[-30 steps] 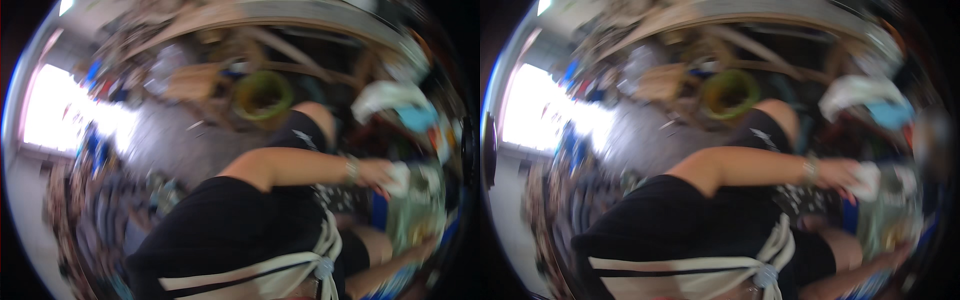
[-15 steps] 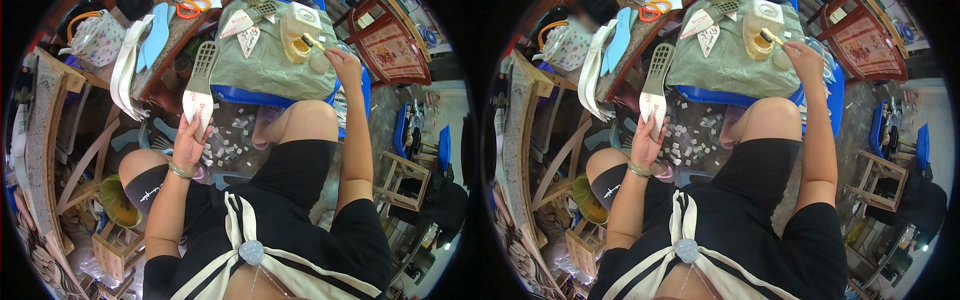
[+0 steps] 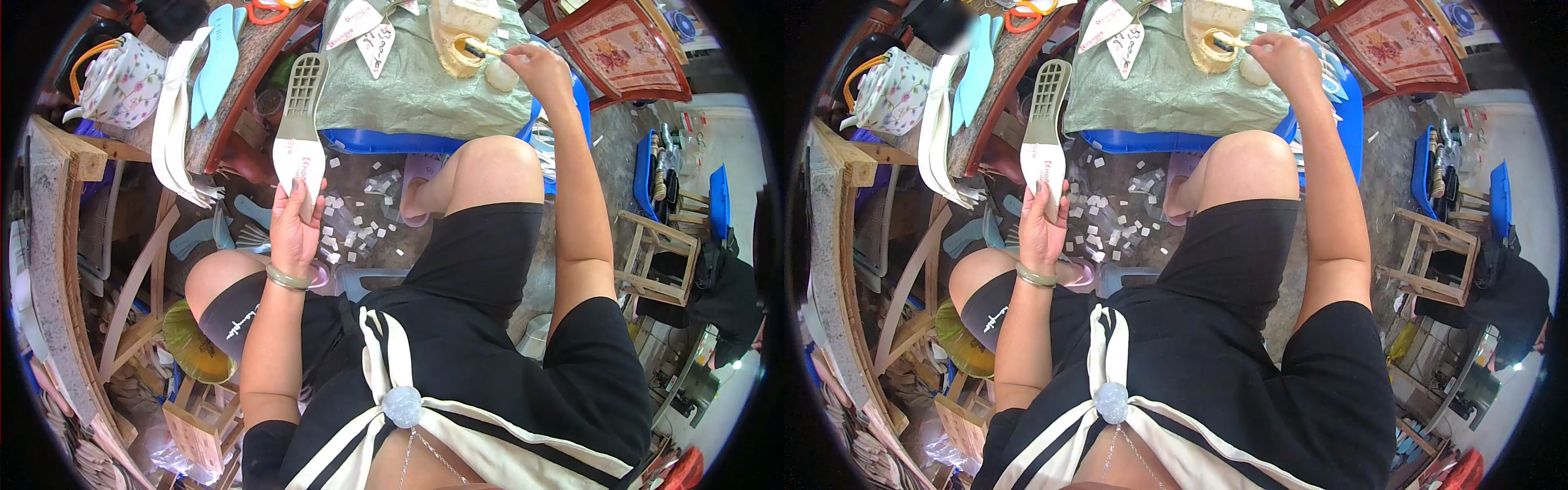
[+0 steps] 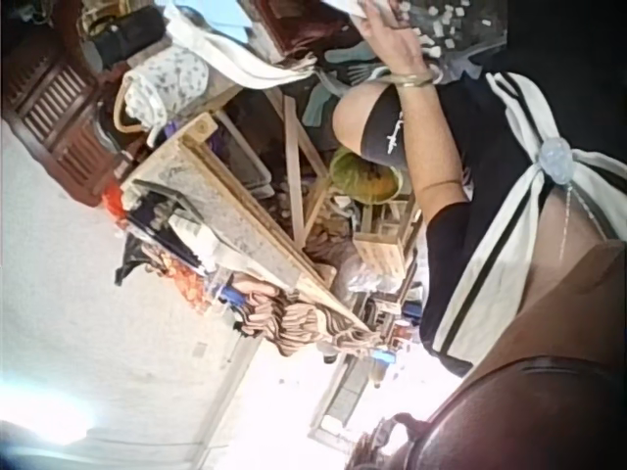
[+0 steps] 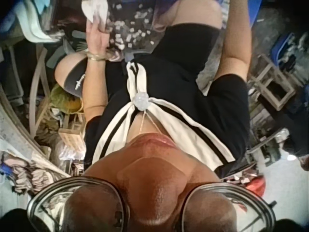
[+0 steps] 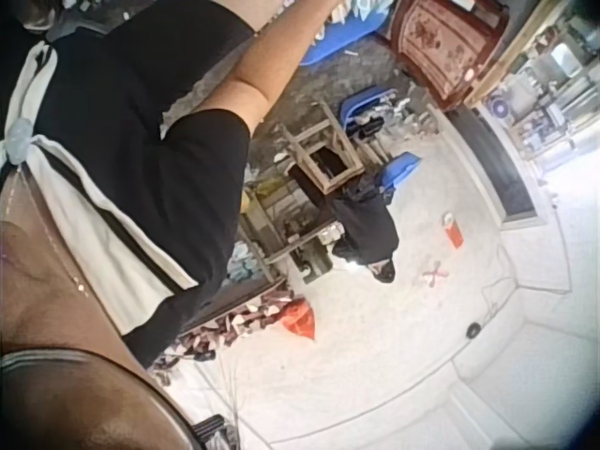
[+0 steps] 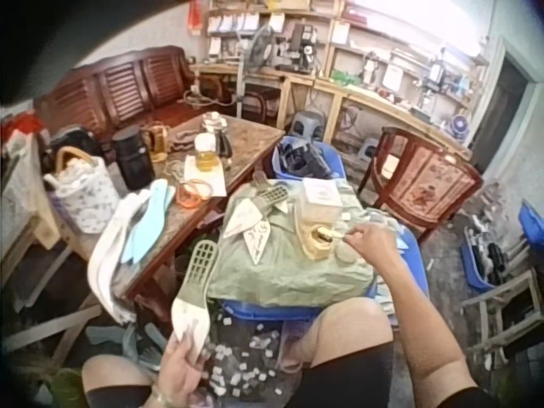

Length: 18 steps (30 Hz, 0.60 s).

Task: Apply glue to shoe insoles using a brush.

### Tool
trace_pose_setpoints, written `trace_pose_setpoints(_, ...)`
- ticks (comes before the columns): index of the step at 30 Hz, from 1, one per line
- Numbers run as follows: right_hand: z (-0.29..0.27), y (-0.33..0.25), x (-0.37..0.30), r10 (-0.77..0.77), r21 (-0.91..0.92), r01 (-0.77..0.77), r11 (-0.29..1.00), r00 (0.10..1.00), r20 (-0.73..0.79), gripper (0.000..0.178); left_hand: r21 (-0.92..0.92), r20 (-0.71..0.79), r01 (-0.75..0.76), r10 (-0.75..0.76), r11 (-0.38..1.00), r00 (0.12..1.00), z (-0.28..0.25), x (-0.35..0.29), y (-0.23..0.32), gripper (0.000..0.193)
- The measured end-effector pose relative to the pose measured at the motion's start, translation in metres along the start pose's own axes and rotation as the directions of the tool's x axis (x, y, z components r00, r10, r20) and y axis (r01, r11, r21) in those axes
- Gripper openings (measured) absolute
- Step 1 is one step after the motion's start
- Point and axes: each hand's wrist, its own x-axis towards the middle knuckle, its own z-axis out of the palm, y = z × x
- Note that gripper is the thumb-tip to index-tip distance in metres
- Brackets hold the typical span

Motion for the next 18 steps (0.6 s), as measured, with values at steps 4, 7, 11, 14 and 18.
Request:
trace_pose_setpoints(4, 0.008, -0.007, 0.005, 0.032, -0.086, -0.025, 0.996, 0.996, 0.079, 0.024, 0.036, -0.067, -0.021, 0.024, 0.999, 0.997, -0.002, -0.002, -0.002, 0.026)
trace_pose_setpoints(7, 0.013, -0.015, 0.014, 0.047, -0.131, -0.032, 0.991, 0.992, 0.113, 0.023, 0.027, -0.033, -0.035, 0.036, 0.999, 0.999, -0.002, -0.003, -0.002, 0.026)
trace_pose_setpoints(11, 0.020, -0.026, 0.023, 0.041, -0.196, -0.004, 0.981, 0.982, 0.183, 0.023, 0.047, -0.013, -0.041, 0.042, 0.998, 0.999, -0.001, -0.002, -0.001, 0.025)
trace_pose_setpoints(14, 0.019, -0.027, 0.024, 0.033, -0.184, 0.006, 0.983, 0.977, 0.211, 0.023, 0.067, 0.003, -0.039, 0.039, 0.997, 0.999, -0.002, -0.002, 0.000, 0.025)
trace_pose_setpoints(18, 0.013, -0.020, 0.016, 0.057, -0.160, -0.031, 0.987, 0.986, 0.156, 0.023, 0.065, -0.003, -0.038, 0.038, 0.997, 0.999, -0.004, -0.002, -0.001, 0.026)
